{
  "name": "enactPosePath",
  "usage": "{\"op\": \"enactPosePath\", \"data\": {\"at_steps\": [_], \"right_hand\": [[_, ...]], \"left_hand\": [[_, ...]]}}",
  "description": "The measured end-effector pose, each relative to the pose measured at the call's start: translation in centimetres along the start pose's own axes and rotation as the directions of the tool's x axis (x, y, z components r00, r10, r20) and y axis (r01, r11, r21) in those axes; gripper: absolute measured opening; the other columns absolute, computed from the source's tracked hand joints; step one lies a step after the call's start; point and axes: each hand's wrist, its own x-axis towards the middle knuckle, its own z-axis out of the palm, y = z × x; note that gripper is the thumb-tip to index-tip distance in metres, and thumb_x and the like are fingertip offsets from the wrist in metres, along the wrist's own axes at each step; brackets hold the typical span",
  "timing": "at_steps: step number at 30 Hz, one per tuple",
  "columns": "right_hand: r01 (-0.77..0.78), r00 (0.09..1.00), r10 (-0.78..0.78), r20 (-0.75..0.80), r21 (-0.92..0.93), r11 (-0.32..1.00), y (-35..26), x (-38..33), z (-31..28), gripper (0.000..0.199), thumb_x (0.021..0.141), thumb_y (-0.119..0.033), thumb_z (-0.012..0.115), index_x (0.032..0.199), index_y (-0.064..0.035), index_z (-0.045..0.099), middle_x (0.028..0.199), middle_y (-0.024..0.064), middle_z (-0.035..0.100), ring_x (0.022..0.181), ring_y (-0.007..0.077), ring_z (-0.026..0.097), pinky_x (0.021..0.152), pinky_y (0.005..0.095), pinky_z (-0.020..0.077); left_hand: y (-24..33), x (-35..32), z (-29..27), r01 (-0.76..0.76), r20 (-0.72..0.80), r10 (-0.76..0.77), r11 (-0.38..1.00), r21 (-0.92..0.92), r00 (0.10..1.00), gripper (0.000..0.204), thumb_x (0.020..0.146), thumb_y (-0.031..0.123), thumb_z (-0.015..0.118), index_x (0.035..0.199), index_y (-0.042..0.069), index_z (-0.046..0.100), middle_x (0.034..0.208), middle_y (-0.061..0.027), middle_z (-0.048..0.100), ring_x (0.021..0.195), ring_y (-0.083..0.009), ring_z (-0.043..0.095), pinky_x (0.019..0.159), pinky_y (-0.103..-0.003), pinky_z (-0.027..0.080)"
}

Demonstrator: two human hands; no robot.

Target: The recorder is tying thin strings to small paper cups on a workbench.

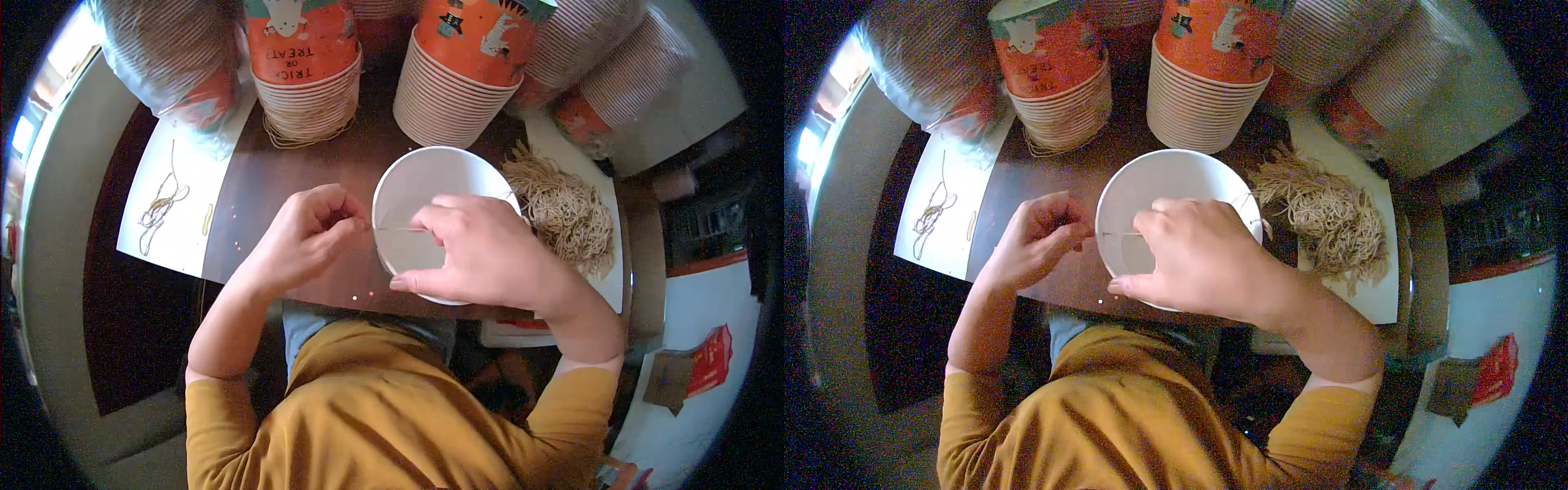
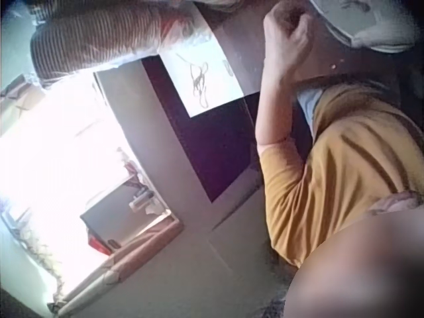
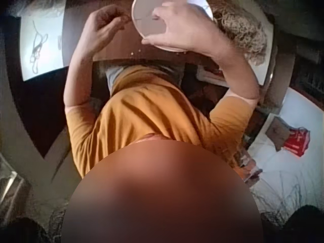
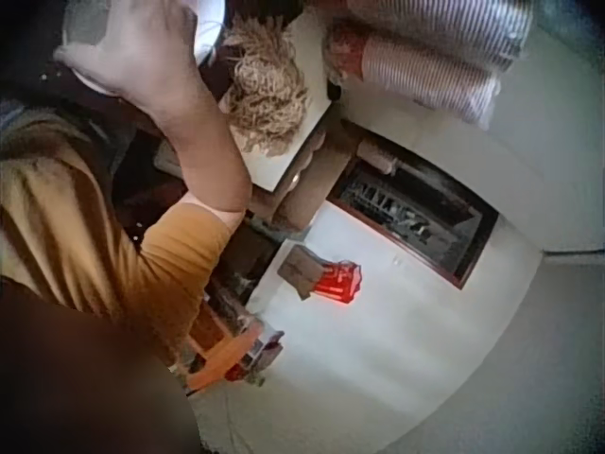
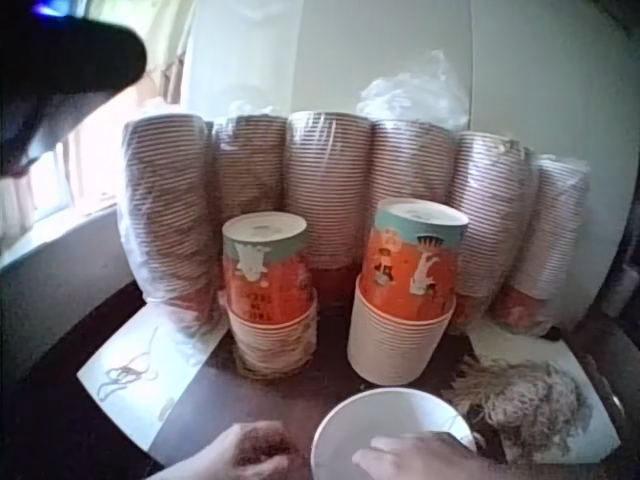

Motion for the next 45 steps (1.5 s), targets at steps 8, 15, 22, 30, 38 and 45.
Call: {"op": "enactPosePath", "data": {"at_steps": [8, 15, 22, 30, 38, 45], "right_hand": [[0.074, 0.997, -0.075, 0.034, 0.014, 0.997, 0.7, -0.2, -0.8, 0.02, 0.072, -0.023, 0.066, 0.079, -0.0042, 0.063, 0.079, 0.0141, 0.064, 0.077, 0.0337, 0.063, 0.071, 0.0439, 0.0476], [0.127, 0.988, -0.138, 0.073, 0.14, 0.982, 1.1, 0.1, -3.3, 0.019, 0.08, -0.02, 0.065, 0.079, -0.0023, 0.061, 0.077, 0.0153, 0.062, 0.074, 0.0331, 0.061, 0.067, 0.0421, 0.0475], [0.392, 0.92, -0.38, -0.1, 0.213, 0.895, 0.5, 1.7, -4.7, 0.016, 0.08, -0.014, 0.068, 0.075, -0.0013, 0.06, 0.068, 0.0101, 0.056, 0.062, 0.025, 0.056, 0.057, 0.0334, 0.0439], [0.403, 0.901, -0.397, -0.177, -0.003, 0.915, -0.8, 7.2, -2.9, 0.021, 0.074, -0.025, 0.067, 0.08, -0.0047, 0.066, 0.08, 0.0136, 0.062, 0.077, 0.0317, 0.061, 0.072, 0.0418, 0.0467], [0.227, 0.92, -0.096, -0.381, 0.314, 0.922, -0.6, -0.5, 0.2, 0.001, 0.081, 0.0, 0.063, 0.081, 0.0013, 0.062, 0.082, 0.009, 0.062, 0.072, 0.0159, 0.061, 0.064, 0.0274, 0.0476], [0.259, 0.854, -0.09, -0.513, 0.269, 0.928, -0.6, -1.5, 2.9, 0.012, 0.076, -0.005, 0.067, 0.087, -0.0034, 0.064, 0.085, 0.0105, 0.061, 0.078, 0.0286, 0.061, 0.072, 0.0376, 0.0496]], "left_hand": [[-0.2, -1.4, 0.6, -0.186, -0.026, 0.185, 0.974, -0.125, 0.982, 0.012, 0.088, 0.012, 0.058, 0.088, 0.0, 0.058, 0.09, -0.0049, 0.058, 0.073, -0.0092, 0.056, 0.067, -0.023, 0.048], [-0.4, -0.8, 1.9, -0.046, 0.123, 0.154, 0.784, -0.619, 0.98, 0.011, 0.095, 0.009, 0.053, 0.095, 0.001, 0.06, 0.109, -0.0122, 0.065, 0.076, -0.0098, 0.061, 0.073, -0.024, 0.051], [-1.1, -0.7, 3.0, -0.139, 0.013, 0.183, 0.788, -0.599, 0.983, 0.02, 0.091, 0.006, 0.062, 0.109, -0.002, 0.061, 0.098, -0.0077, 0.068, 0.086, -0.0107, 0.064, 0.08, -0.025, 0.052], [-0.8, -1.2, 3.0, -0.241, -0.099, 0.219, 0.88, -0.409, 0.971, 0.01, 0.093, 0.005, 0.06, 0.098, -0.002, 0.065, 0.089, -0.0029, 0.067, 0.077, -0.0068, 0.06, 0.067, -0.022, 0.05], [-2.1, -1.7, 1.1, -0.193, 0.001, 0.237, 0.794, -0.577, 0.971, 0.008, 0.094, 0.009, 0.059, 0.095, 0.001, 0.06, 0.081, -0.0055, 0.064, 0.068, -0.0082, 0.056, 0.063, -0.023, 0.047], [-1.2, -0.8, 1.6, -0.119, 0.07, 0.193, 0.813, -0.57, 0.979, 0.01, 0.095, 0.012, 0.057, 0.094, 0.002, 0.059, 0.081, -0.0055, 0.065, 0.068, -0.0075, 0.055, 0.062, -0.022, 0.046]]}}
